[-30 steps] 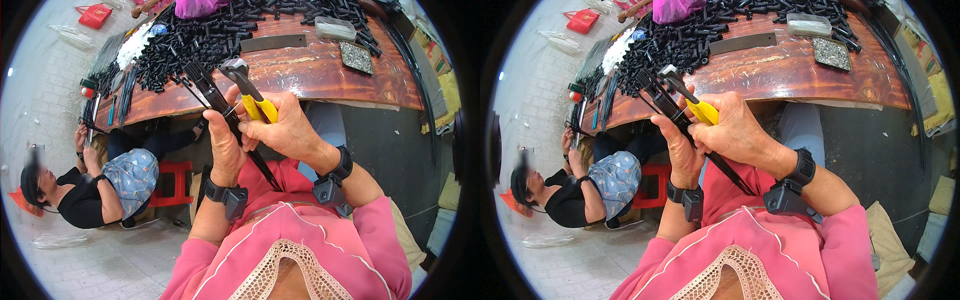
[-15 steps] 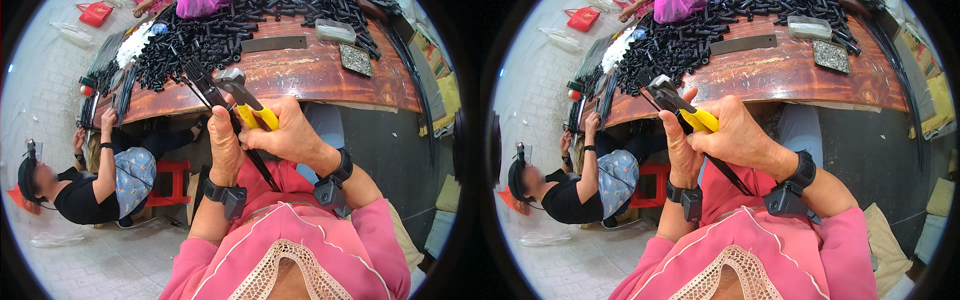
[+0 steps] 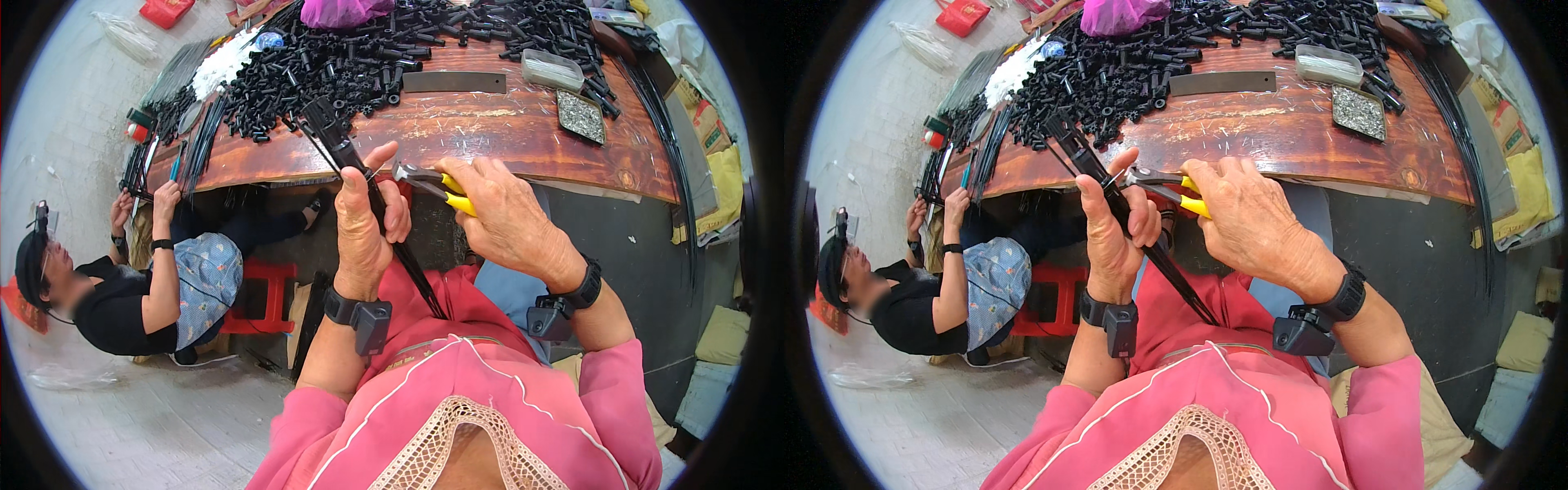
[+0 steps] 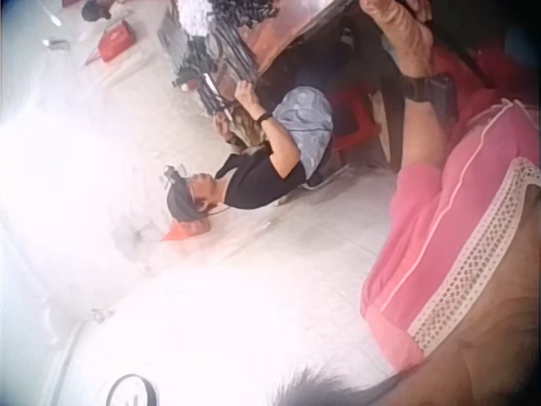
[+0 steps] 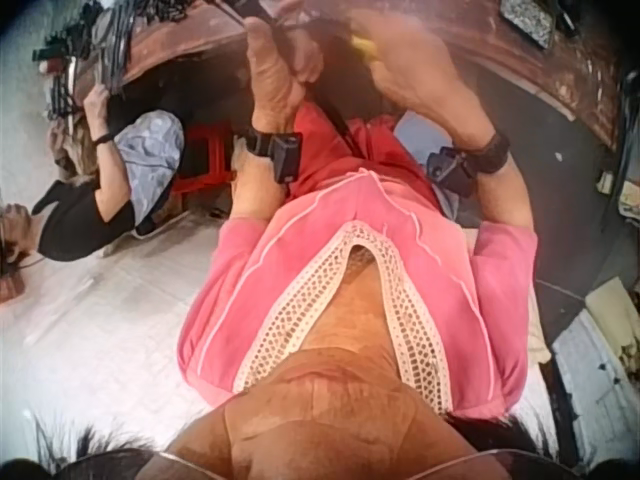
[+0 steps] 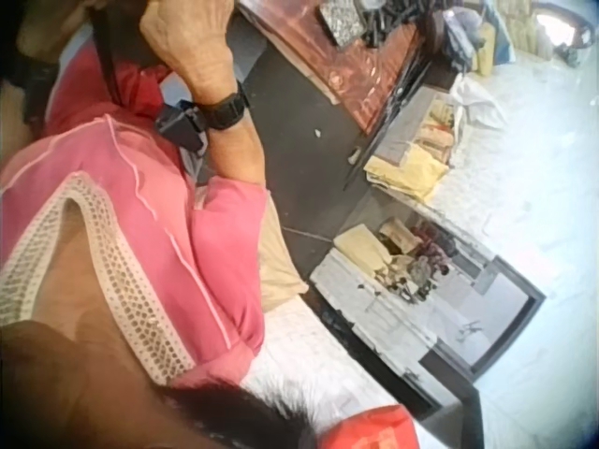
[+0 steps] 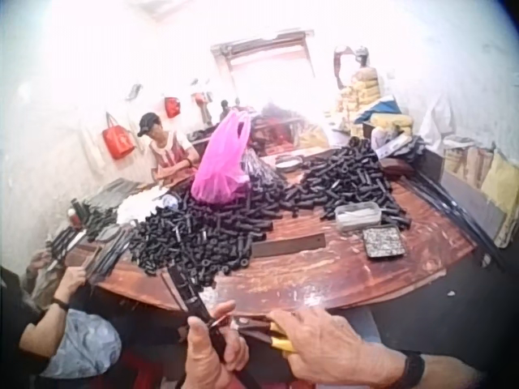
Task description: Assembling umbrella ribs by inserting them into a central hub and securing them with wire and tools.
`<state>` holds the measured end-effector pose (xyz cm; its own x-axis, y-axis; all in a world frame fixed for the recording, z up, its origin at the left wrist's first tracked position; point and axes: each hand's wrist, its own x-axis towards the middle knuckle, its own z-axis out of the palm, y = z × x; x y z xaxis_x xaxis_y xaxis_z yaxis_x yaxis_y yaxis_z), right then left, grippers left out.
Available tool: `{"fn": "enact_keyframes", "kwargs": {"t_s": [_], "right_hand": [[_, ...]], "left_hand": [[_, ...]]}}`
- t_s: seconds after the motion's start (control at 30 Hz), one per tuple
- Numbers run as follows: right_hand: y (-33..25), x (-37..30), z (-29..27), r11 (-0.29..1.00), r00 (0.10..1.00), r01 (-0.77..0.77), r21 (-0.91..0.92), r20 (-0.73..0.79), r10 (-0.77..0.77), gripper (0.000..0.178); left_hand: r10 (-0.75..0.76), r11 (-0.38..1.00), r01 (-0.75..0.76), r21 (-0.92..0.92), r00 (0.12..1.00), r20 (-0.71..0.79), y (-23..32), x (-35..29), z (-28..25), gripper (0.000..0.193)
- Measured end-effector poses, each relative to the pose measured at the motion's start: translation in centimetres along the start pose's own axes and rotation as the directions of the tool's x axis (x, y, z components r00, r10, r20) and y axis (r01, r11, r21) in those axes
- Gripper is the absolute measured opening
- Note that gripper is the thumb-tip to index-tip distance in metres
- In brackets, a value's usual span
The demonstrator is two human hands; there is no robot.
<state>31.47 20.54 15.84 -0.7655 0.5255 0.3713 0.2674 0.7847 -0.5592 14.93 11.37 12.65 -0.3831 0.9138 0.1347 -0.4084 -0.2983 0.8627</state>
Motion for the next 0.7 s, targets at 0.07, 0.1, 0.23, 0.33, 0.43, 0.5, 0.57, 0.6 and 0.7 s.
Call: {"fn": "enact_keyframes", "kwargs": {"t_s": [0.07,0.1,0.23,0.33,0.43,0.5,0.57,0.6,0.7], "right_hand": [[0.1,0.2,0.4,0.986,1.000,-0.005,-0.165,0.025,0.009,0.054],[0.2,0.3,0.5,0.970,0.999,-0.004,-0.245,0.037,0.013,0.060],[-0.5,1.0,0.5,0.932,0.996,0.068,-0.355,-0.023,-0.082,0.052],[-0.6,1.3,0.6,0.915,0.983,0.093,-0.393,-0.112,-0.148,0.056],[-0.4,1.5,0.8,0.900,0.974,0.087,-0.427,-0.153,-0.167,0.059],[-0.3,1.4,0.9,0.905,0.975,0.086,-0.416,-0.151,-0.162,0.059],[-0.1,1.2,1.1,0.901,0.975,0.090,-0.425,-0.147,-0.167,0.060],[0.1,1.1,1.2,0.897,0.975,0.093,-0.432,-0.142,-0.169,0.060],[0.2,0.8,1.2,0.901,0.976,0.087,-0.424,-0.144,-0.162,0.057]], "left_hand": [[-0.013,1.000,0.013,0.016,1.000,-0.010,0.1,-0.1,0.2,0.081],[-0.023,0.999,0.024,0.036,0.999,-0.023,0.1,-0.2,0.3,0.081],[-0.033,0.997,0.036,0.062,0.998,-0.052,0.1,-0.3,0.5,0.081],[-0.018,0.996,0.022,0.085,0.999,-0.049,0.2,-0.3,0.8,0.080],[-0.004,1.000,0.005,0.001,0.998,-0.064,0.2,-0.2,0.8,0.078],[-0.004,1.000,0.004,-0.016,0.999,-0.054,0.1,-0.2,0.7,0.078],[-0.002,0.999,0.000,-0.033,0.999,-0.043,0.0,-0.2,0.6,0.078],[-0.007,0.999,0.006,-0.043,1.000,-0.025,0.1,-0.2,0.5,0.077],[-0.019,0.998,0.019,-0.063,1.000,-0.002,0.1,-0.1,0.5,0.076]]}}
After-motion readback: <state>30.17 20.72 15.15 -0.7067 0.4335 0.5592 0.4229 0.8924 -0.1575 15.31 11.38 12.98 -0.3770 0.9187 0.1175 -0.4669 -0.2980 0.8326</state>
